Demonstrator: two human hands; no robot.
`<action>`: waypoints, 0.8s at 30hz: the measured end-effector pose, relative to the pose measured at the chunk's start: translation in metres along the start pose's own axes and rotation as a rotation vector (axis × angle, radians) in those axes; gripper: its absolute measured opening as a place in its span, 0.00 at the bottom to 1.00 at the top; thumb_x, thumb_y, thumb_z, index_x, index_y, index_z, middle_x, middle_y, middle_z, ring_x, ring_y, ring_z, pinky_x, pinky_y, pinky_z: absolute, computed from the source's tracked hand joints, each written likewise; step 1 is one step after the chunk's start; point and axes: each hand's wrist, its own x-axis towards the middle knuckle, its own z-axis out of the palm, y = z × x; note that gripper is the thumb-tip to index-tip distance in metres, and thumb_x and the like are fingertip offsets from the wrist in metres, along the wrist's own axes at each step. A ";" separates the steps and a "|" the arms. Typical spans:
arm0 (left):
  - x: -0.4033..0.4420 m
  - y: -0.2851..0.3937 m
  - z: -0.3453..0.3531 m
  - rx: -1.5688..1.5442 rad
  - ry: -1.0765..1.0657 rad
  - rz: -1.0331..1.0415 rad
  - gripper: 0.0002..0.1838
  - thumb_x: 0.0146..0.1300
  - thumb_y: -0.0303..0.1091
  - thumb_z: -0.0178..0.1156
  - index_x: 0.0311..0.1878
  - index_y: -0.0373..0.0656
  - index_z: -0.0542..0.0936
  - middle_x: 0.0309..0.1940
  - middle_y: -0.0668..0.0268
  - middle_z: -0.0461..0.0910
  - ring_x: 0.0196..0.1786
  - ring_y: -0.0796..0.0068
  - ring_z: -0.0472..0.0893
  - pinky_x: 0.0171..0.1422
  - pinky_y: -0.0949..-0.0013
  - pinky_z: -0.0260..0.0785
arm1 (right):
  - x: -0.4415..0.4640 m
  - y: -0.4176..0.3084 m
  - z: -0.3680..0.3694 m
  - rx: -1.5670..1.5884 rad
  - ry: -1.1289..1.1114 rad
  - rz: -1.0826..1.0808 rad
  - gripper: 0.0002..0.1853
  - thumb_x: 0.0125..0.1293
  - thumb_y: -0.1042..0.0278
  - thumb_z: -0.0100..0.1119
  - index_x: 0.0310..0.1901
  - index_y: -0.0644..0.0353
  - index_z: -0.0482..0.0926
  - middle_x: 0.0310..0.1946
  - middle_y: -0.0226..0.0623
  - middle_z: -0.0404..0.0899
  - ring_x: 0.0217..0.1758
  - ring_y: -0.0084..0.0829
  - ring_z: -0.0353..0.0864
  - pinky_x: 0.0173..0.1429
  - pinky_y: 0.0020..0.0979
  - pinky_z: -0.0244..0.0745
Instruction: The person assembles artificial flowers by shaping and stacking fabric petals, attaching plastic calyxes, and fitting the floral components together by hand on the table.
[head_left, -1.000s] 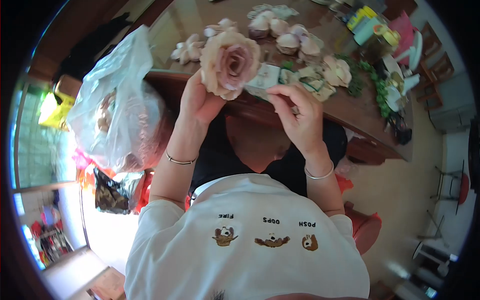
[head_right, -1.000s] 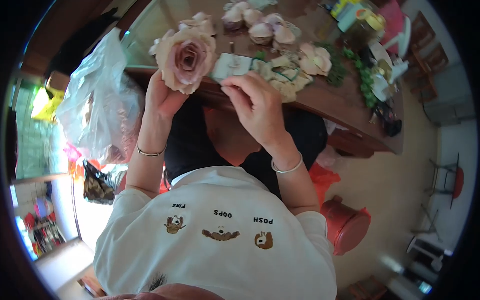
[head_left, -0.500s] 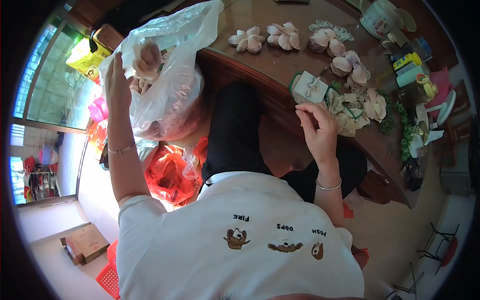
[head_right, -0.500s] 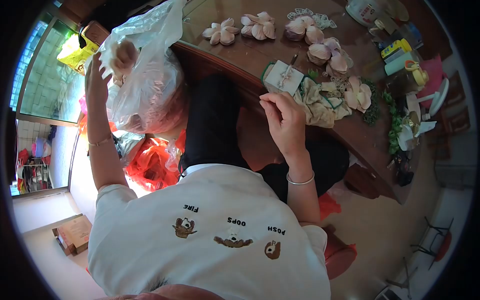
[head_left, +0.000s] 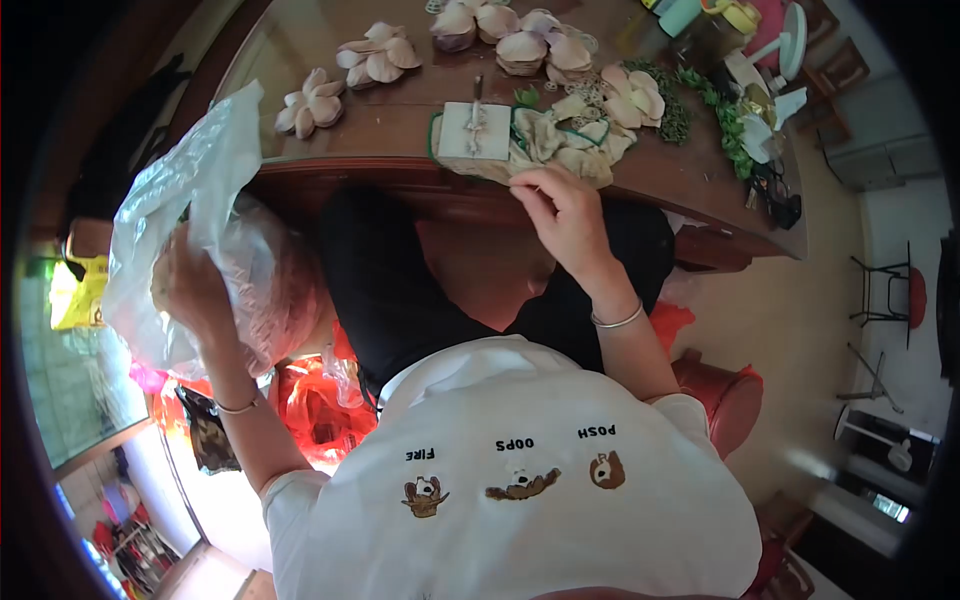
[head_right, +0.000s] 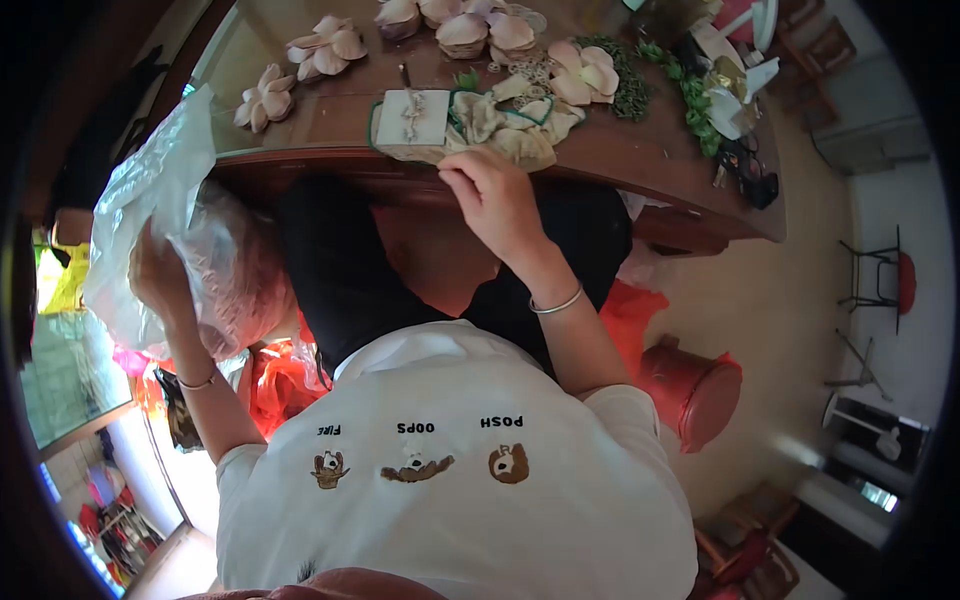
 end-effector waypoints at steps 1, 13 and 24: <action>0.006 -0.015 0.009 0.114 -0.067 -0.158 0.24 0.57 0.27 0.60 0.59 0.46 0.76 0.49 0.63 0.82 0.51 0.56 0.79 0.55 0.59 0.72 | -0.001 0.003 -0.004 -0.033 0.020 0.021 0.05 0.59 0.77 0.61 0.37 0.59 0.78 0.28 0.30 0.74 0.25 0.30 0.72 0.32 0.28 0.66; 0.021 0.029 0.041 -0.243 0.178 -0.078 0.26 0.58 0.29 0.62 0.61 0.40 0.73 0.52 0.54 0.78 0.50 0.55 0.79 0.55 0.60 0.72 | -0.004 0.022 -0.022 -0.507 0.131 -0.027 0.12 0.56 0.78 0.64 0.43 0.60 0.81 0.40 0.31 0.76 0.32 0.29 0.76 0.38 0.27 0.71; -0.038 0.153 0.005 -0.557 0.334 0.245 0.16 0.59 0.24 0.63 0.52 0.39 0.77 0.53 0.55 0.76 0.56 0.55 0.76 0.64 0.58 0.68 | -0.009 0.041 -0.017 -0.318 0.168 0.007 0.13 0.53 0.78 0.64 0.42 0.59 0.81 0.41 0.33 0.76 0.34 0.33 0.77 0.39 0.30 0.73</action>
